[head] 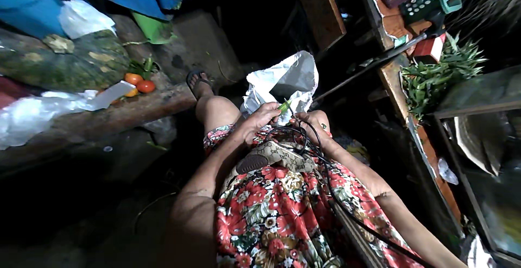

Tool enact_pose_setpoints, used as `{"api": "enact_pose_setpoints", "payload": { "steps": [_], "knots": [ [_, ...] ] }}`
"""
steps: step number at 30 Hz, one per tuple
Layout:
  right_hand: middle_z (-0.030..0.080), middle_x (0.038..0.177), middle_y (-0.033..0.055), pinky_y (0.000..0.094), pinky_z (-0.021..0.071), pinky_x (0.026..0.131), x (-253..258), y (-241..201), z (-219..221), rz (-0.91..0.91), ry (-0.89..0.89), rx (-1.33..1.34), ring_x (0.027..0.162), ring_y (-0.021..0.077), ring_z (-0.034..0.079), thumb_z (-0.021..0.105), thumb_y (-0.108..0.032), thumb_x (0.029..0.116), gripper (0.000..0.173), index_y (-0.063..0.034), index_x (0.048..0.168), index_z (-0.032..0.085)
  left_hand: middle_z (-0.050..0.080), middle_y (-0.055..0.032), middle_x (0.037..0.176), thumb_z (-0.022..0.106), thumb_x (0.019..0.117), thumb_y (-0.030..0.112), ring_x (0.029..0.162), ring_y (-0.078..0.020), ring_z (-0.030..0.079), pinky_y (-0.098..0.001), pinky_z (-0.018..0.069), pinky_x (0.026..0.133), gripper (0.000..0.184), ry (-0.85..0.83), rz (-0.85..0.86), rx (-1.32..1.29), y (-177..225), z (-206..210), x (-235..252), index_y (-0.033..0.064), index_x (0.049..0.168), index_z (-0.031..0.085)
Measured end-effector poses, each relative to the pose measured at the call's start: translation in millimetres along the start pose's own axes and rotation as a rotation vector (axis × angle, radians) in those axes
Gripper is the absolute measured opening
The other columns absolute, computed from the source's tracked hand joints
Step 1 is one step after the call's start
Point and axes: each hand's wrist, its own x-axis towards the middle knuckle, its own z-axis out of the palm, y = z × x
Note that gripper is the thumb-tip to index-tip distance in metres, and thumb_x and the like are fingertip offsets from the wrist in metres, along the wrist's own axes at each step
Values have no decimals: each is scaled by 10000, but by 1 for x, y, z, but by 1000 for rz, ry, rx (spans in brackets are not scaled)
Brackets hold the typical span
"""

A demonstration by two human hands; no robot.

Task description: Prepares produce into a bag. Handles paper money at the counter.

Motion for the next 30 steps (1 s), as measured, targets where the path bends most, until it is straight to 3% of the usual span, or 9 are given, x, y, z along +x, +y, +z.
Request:
{"api": "enact_pose_setpoints", "payload": {
  "steps": [9,21,24,28,30],
  "knots": [
    [701,958,76,303,553,758,-2,4,-2,6,-2,-32,786,93,640,632,-214,1023,304,-23,1259,625,506,12,689,490,1060,113,581,-69,482,-202,412,545,134,-6,-4,36,2,1,-1,48,987,582],
    [682,873,49,279,534,643,-5,-4,0,59,0,-4,678,92,607,603,-278,1041,295,-66,1245,628,520,-10,690,497,1058,108,589,-80,483,-227,416,573,150,-68,-29,119,8,4,-5,26,961,576],
    [690,913,53,293,535,706,-6,-8,0,48,11,-62,734,86,617,591,-289,1048,294,-71,1239,639,515,-14,688,498,1055,97,586,-82,481,-228,417,574,147,-71,-41,123,8,4,-4,28,942,560],
    [698,934,66,256,544,778,1,1,0,-10,39,5,795,51,635,616,-160,1022,256,18,1203,646,512,-12,702,495,1059,100,593,-82,482,-226,417,573,139,-81,-46,123,8,3,-4,26,963,562],
    [704,981,71,262,548,807,0,0,-2,-27,39,-28,830,55,645,622,-157,1021,260,9,1219,649,507,-8,705,496,1056,101,598,-80,473,-227,408,576,140,-79,-49,125,9,4,-5,34,951,558]
  ]
}}
